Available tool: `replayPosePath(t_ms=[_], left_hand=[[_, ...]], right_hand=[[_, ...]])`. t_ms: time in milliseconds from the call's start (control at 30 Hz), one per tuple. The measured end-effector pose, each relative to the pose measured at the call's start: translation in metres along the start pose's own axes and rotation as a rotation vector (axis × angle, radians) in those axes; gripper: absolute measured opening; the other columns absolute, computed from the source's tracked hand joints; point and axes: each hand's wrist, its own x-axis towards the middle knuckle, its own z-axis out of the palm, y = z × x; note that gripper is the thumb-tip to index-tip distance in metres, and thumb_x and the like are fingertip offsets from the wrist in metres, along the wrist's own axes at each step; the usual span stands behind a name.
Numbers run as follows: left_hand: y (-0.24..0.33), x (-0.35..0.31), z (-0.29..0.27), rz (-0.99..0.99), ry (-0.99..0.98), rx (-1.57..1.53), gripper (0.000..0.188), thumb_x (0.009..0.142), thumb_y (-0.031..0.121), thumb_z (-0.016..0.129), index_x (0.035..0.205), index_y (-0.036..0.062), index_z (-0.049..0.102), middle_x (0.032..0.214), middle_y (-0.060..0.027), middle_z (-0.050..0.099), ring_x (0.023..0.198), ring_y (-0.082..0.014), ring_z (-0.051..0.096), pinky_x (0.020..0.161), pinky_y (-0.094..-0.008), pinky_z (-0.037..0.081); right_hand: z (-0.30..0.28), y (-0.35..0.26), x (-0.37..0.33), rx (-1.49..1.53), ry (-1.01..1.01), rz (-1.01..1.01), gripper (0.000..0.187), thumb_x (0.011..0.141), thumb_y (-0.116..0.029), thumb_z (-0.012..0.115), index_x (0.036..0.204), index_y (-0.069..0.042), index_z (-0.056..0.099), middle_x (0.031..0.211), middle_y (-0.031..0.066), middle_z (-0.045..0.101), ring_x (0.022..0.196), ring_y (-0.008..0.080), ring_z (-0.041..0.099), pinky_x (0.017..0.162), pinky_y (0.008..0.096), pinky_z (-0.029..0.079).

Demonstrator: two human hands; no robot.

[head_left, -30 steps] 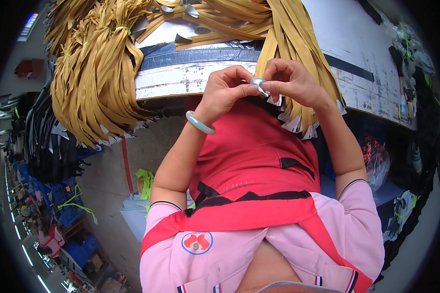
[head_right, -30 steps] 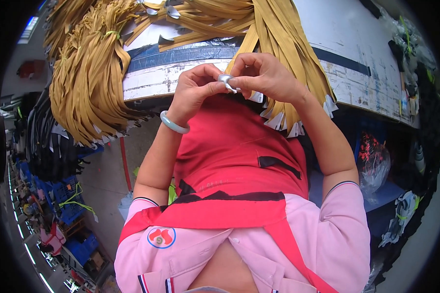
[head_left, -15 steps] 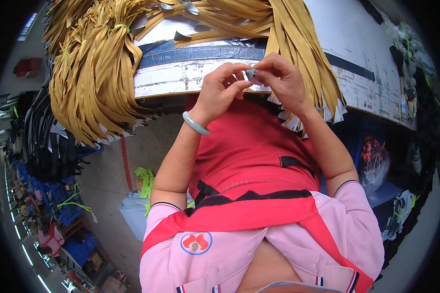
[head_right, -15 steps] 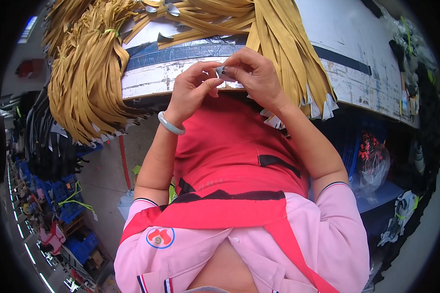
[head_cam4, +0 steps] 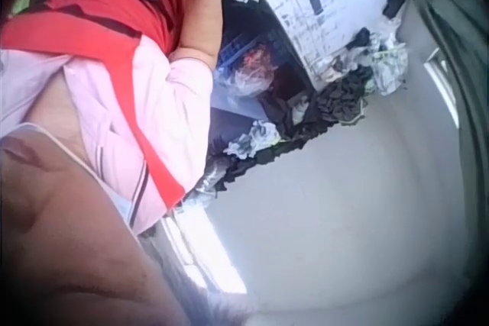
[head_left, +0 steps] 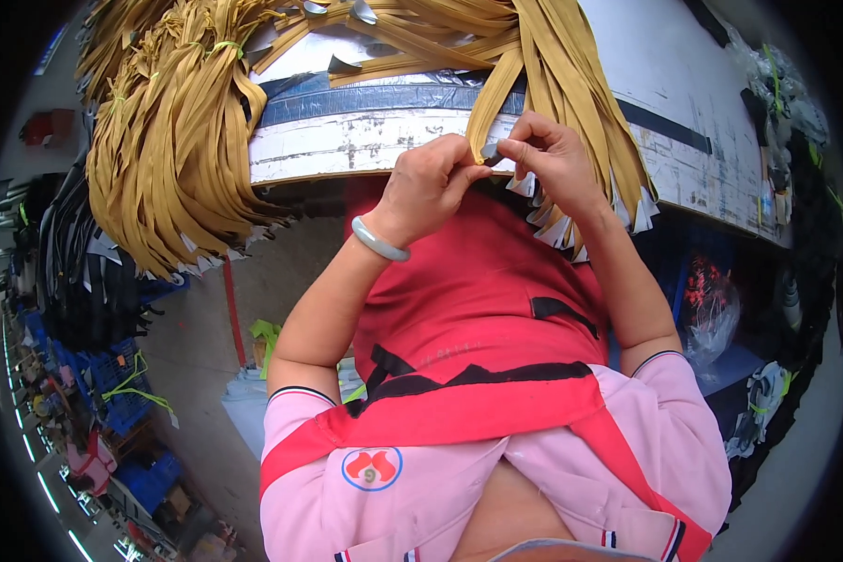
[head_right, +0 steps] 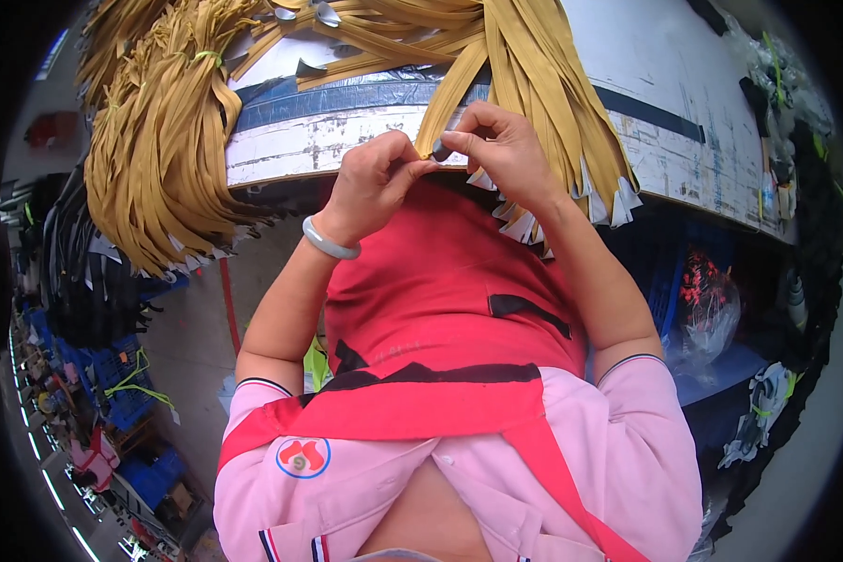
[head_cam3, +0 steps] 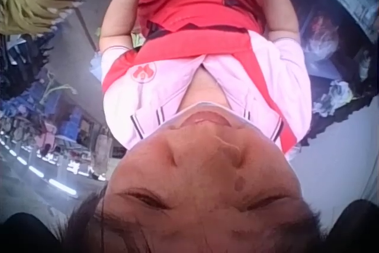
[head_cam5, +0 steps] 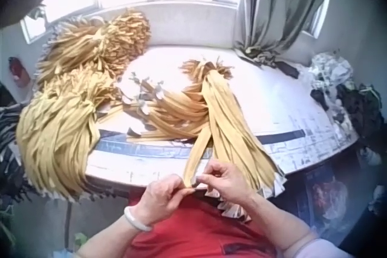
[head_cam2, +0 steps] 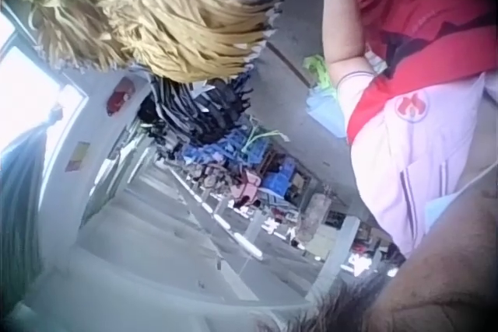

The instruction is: The recorder is preparing yellow fabric straps by separating and folding their white ends at a workbench.

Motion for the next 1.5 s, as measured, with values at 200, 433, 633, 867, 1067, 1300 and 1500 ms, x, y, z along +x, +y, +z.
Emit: replayPosePath(t_ms=[200,433,633,867,1067,1300,1500], left_hand=[[-0.045,-0.006,-0.068,-0.215,0.606,-0.176,0.009,0.090,0.006,0.068,0.096,0.0033,0.062,0.078,-0.0025,0.059,0.069,-0.0108,0.060,0.059,-0.0261,0.048],[-0.027,-0.016,-0.015,-0.095,0.141,-0.084,0.011,0.086,-0.001,0.066,0.096,0.0014,0.065,0.090,-0.0094,0.062,0.077,-0.0203,0.063,0.067,-0.0285,0.050],[-0.027,-0.019,0.063,-0.066,-0.105,-0.285,0.025,0.082,-0.006,0.067,0.105,0.0007,0.064,0.107,-0.0097,0.061,0.077,-0.0169,0.063,0.069,-0.0274,0.053],[-0.015,0.012,0.045,-0.071,0.011,-0.431,0.024,0.081,-0.008,0.069,0.103,0.0006,0.065,0.107,-0.0077,0.064,0.088,-0.0150,0.064,0.073,-0.0259,0.054],[-0.025,0.012,0.038,0.037,-0.005,-0.339,0.016,0.079,-0.004,0.071,0.093,-0.0001,0.065,0.093,-0.0079,0.065,0.082,-0.0163,0.065,0.073,-0.0280,0.053],[-0.035,0.012,0.034,-0.212,-0.120,-0.807,0.006,0.085,-0.003,0.068,0.089,-0.0007,0.065,0.096,-0.0062,0.065,0.087,-0.0124,0.063,0.080,-0.0259,0.053],[-0.024,0.016,0.039,-0.286,0.119,-0.907,0.005,0.090,-0.003,0.062,0.090,0.0004,0.059,0.079,-0.0027,0.063,0.070,-0.0073,0.061,0.064,-0.0217,0.050]], right_hand=[[-0.025,-0.014,0.002,-0.195,0.197,-0.078,0.017,0.096,-0.019,0.063,0.093,-0.003,0.063,0.073,-0.0025,0.056,0.063,0.0046,0.053,0.059,0.0200,0.045],[-0.027,-0.005,-0.030,-0.977,-0.209,-0.171,0.017,0.087,-0.015,0.069,0.100,-0.007,0.062,0.093,0.0035,0.060,0.076,0.0226,0.062,0.070,0.0334,0.051],[-0.024,0.012,-0.026,-0.958,-0.318,-0.193,0.016,0.084,-0.009,0.068,0.097,-0.005,0.060,0.094,0.0099,0.058,0.086,0.0302,0.061,0.072,0.0400,0.050],[-0.032,-0.005,-0.008,0.046,-0.213,0.162,0.011,0.093,-0.012,0.065,0.091,-0.003,0.059,0.078,0.0010,0.059,0.066,0.0067,0.056,0.061,0.0214,0.049],[-0.031,-0.006,0.003,0.066,-0.275,0.197,0.015,0.093,-0.016,0.066,0.095,-0.002,0.060,0.079,0.0008,0.060,0.069,0.0061,0.057,0.061,0.0213,0.049],[-0.043,-0.011,0.014,-0.046,-0.441,0.250,0.016,0.091,-0.015,0.068,0.097,-0.002,0.060,0.079,0.0005,0.061,0.071,0.0068,0.059,0.062,0.0206,0.049],[-0.018,-0.024,0.015,-0.108,-0.272,0.115,0.013,0.089,-0.007,0.070,0.093,-0.003,0.058,0.082,0.0009,0.062,0.070,0.0058,0.060,0.059,0.0199,0.049]])
